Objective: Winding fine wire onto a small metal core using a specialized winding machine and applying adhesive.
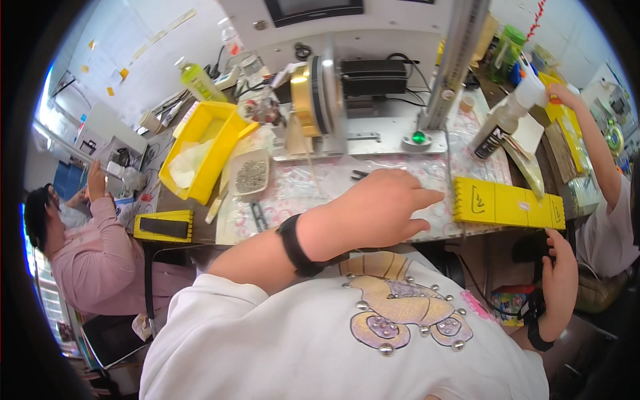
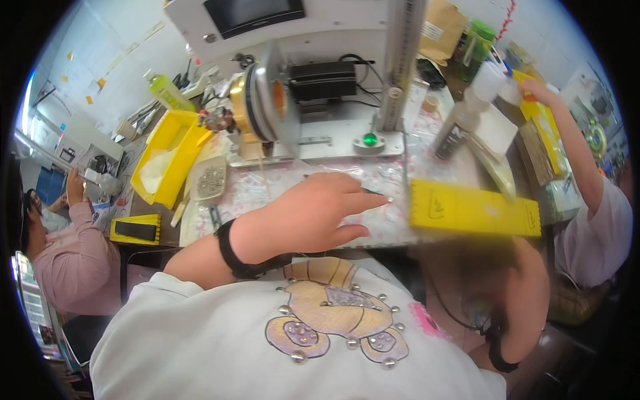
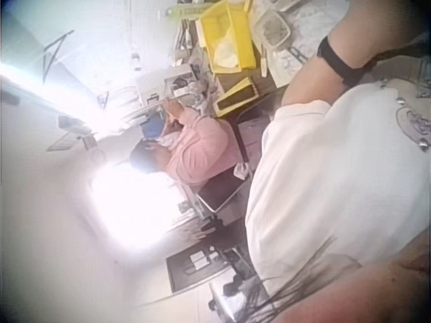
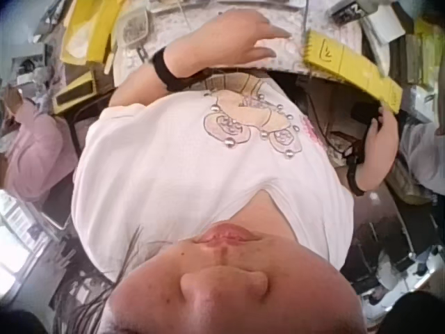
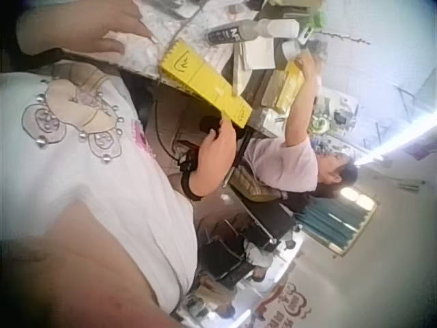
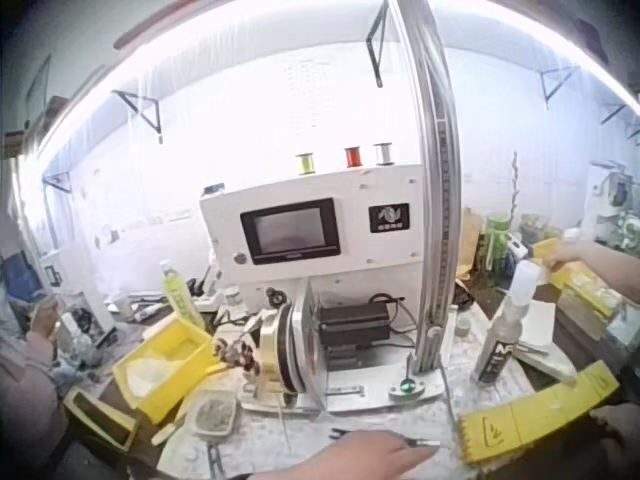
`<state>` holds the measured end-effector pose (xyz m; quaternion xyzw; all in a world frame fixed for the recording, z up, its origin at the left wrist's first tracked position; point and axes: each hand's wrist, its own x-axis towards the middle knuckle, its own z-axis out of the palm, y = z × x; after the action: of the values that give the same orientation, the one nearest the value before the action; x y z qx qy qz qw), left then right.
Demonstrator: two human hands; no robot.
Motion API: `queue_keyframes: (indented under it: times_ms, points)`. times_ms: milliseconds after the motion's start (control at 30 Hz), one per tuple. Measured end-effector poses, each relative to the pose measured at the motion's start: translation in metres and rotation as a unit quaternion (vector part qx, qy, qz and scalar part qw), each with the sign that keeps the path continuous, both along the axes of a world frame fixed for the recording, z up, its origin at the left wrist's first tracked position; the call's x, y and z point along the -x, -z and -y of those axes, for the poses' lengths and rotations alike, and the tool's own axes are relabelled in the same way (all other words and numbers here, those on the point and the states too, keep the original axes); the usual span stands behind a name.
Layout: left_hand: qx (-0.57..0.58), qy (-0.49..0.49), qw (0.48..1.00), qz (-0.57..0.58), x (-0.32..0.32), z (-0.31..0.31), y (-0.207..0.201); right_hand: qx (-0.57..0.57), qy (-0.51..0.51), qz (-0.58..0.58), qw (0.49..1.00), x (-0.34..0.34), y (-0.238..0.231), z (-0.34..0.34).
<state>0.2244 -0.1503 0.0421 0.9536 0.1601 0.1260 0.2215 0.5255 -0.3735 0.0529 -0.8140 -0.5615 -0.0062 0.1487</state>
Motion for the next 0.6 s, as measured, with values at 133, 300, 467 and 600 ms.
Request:
queue_keyframes:
  times_ms: [133, 300, 467, 600]
  points:
    - [0.093, -0.077, 0.993, 0.002, 0.072, -0.002, -0.016, -0.044, -0.173, 0.028, 0.984, 0.068, -0.024, -0.038]
    - [-0.025, -0.305, 0.932, 0.193, 0.155, -0.014, -0.015, 0.033, -0.435, -0.165, 0.884, 0.151, -0.035, -0.105]
    - [-0.025, -0.488, 0.871, 0.056, 0.234, -0.038, -0.007, 0.127, -0.525, -0.277, 0.795, 0.215, -0.04, -0.171]
    - [-0.071, -0.458, 0.885, -0.056, 0.257, -0.061, 0.026, 0.162, -0.477, -0.353, 0.789, 0.264, -0.03, -0.217]
